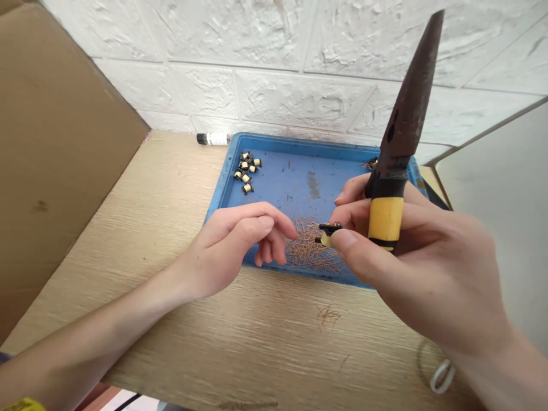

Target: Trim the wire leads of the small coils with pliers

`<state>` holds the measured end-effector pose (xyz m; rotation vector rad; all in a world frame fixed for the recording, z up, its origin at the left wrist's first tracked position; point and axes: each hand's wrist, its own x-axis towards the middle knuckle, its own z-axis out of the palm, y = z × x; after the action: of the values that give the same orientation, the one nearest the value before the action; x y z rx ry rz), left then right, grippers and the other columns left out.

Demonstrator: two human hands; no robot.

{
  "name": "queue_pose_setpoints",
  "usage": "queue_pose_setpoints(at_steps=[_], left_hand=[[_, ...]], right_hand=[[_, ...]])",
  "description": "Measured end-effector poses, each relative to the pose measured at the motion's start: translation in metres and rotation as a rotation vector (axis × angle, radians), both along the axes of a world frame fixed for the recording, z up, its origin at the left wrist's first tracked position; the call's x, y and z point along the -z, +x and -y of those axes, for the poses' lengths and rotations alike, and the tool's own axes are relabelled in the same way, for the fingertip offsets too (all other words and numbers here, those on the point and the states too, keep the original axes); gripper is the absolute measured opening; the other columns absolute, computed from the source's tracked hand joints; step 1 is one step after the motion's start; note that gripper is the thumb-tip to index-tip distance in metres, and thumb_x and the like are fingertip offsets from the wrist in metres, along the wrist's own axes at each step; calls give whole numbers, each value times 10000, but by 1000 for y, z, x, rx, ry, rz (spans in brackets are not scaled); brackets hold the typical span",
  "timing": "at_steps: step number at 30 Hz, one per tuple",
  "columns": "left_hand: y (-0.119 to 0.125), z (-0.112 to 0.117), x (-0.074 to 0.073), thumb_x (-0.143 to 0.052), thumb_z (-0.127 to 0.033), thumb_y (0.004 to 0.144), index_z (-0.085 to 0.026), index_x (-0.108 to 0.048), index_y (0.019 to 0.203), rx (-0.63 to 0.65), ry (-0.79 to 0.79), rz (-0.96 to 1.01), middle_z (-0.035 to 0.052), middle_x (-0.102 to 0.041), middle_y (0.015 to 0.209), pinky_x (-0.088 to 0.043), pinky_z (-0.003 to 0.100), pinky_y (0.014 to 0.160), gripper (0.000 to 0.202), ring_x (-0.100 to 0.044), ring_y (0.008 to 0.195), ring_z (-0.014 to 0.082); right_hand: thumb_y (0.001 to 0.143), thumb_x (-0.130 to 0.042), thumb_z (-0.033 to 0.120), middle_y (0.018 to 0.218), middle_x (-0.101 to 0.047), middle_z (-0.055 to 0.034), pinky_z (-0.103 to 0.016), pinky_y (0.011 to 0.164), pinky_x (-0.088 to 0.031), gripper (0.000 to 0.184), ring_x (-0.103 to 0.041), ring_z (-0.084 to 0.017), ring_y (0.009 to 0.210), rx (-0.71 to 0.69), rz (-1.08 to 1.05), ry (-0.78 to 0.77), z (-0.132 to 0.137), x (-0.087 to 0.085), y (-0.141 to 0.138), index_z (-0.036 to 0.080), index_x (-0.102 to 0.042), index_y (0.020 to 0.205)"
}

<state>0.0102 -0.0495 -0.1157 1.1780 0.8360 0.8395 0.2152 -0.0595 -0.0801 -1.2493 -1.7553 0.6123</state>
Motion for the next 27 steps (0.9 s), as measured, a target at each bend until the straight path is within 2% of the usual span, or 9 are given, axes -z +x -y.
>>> queue_pose_setpoints(at_steps=[4,8,10,13,16,20,23,25,27], left_hand=[[-1,3,-3,-603,-270,971,-181,-669,708,-6,17,-71,8,-714,604,-460,221,522,286,-581,547,118],[-3,5,-2,-587,-574,1014,-175,-647,535,75,126,-155,36,-641,491,-380,236,444,626,-529,475,117],[-3,4,0,-658,-515,997,-171,-737,642,42,186,-160,35,-700,586,-413,230,474,500,-558,518,113],[0,3,3,-801,-207,896,-219,-807,912,-98,269,-118,19,-795,922,-537,214,642,21,-648,702,109],[3,3,3,-840,-117,825,-238,-834,830,-132,325,-93,23,-790,1019,-588,235,816,122,-716,895,137],[2,5,-3,-857,-179,831,-257,-855,780,-70,318,-183,15,-816,1023,-593,262,847,93,-744,890,151],[1,5,-3,-705,-348,980,-225,-832,717,-40,264,-195,40,-821,992,-591,286,796,317,-746,889,176],[0,4,0,-567,-483,1052,-200,-794,659,-40,169,-116,55,-802,839,-578,290,726,534,-731,807,179],[0,3,4,-546,-527,1057,-189,-756,652,-64,90,-24,39,-751,706,-562,268,663,568,-694,705,157]], right_hand=[[734,-706,171,792,-702,25,-292,641,-609,130,-699,-147,729,5,-6,-15,0,-1,0,275,-691,658],[735,-711,164,780,-702,17,-309,628,-612,144,-695,-160,720,0,-6,-6,-1,-2,1,273,-681,646],[736,-709,162,781,-704,17,-302,612,-610,146,-690,-157,707,0,-7,-8,-1,-2,1,274,-682,645],[739,-708,161,795,-709,21,-281,608,-608,143,-690,-147,713,-3,-12,-13,0,0,1,279,-698,660],[746,-717,173,805,-705,28,-263,637,-617,133,-700,-137,737,-12,-24,-20,1,1,2,280,-703,668],[738,-706,151,808,-701,32,-245,619,-615,140,-700,-124,721,-19,-19,-26,1,0,1,275,-706,673],[734,-707,155,801,-695,37,-238,595,-603,138,-690,-114,699,-17,-23,-24,1,-1,1,272,-699,662],[733,-705,161,791,-689,41,-234,581,-592,134,-682,-108,686,-13,-29,-29,2,-2,1,270,-694,657],[734,-701,163,792,-690,39,-238,583,-589,132,-679,-109,688,-8,-26,-28,2,-2,1,269,-694,656]])
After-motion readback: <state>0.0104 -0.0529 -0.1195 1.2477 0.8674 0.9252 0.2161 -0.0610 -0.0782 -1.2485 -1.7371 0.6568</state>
